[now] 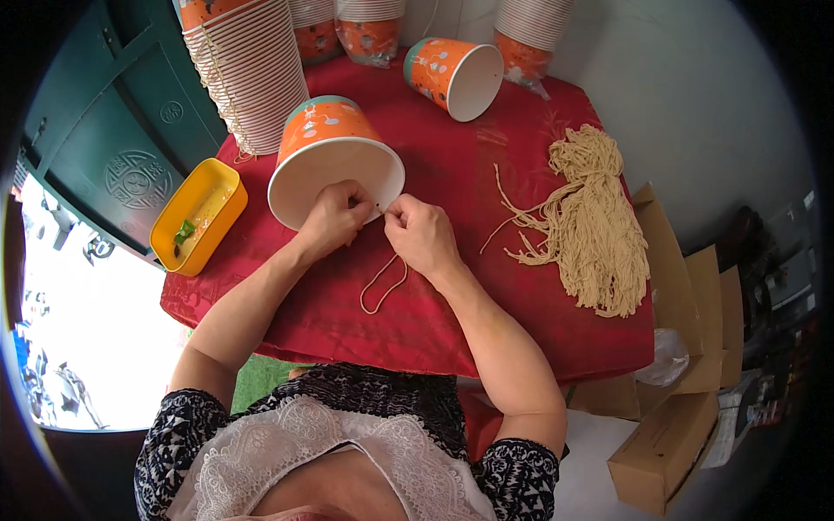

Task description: Attaching string handles to paper buckets for packaging.

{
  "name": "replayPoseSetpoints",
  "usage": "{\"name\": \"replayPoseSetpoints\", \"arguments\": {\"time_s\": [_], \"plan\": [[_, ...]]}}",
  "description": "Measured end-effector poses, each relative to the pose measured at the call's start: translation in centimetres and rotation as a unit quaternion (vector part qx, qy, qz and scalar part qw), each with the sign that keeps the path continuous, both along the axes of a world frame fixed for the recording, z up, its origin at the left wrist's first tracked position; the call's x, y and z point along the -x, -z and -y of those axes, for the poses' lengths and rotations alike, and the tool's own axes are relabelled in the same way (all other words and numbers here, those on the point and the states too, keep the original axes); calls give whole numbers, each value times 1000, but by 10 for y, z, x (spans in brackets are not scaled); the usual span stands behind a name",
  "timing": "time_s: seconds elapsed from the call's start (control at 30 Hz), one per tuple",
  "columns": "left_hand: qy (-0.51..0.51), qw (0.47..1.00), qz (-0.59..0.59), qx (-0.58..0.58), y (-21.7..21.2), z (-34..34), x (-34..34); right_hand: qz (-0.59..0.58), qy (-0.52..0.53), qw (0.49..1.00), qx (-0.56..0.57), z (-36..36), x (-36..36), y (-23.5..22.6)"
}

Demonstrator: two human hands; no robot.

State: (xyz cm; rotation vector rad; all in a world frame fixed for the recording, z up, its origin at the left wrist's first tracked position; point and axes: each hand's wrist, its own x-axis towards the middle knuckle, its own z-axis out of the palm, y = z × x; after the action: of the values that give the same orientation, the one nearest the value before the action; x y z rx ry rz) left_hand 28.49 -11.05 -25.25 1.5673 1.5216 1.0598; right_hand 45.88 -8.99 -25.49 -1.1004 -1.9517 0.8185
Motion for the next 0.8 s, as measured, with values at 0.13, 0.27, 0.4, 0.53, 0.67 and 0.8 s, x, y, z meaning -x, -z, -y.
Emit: {"name": "replayPoseSetpoints", "arguments": {"time_s": [0.13, 0.27, 0.4, 0.53, 0.67, 0.8], "plan": [[-20, 997, -24, -66, 6, -4, -4, -1, -13, 999, -32, -1, -1, 3], [-32, 991, -61, -114, 8, -5, -6, 16, -14, 999, -46, -2, -3, 4], [-38, 983, -124, -131, 6, -5, -6, 33, -10, 998, -50, -1, -4, 2], [-39, 980, -158, -114, -1, -5, -10, 48, -13, 997, -58, -1, -5, 1], [-44, 974, -180, -128, 3, -7, -13, 60, -23, 995, -73, -2, -7, 6], [-48, 965, -202, -160, 9, -12, -12, 77, -42, 993, -83, 2, -5, 4]]}}
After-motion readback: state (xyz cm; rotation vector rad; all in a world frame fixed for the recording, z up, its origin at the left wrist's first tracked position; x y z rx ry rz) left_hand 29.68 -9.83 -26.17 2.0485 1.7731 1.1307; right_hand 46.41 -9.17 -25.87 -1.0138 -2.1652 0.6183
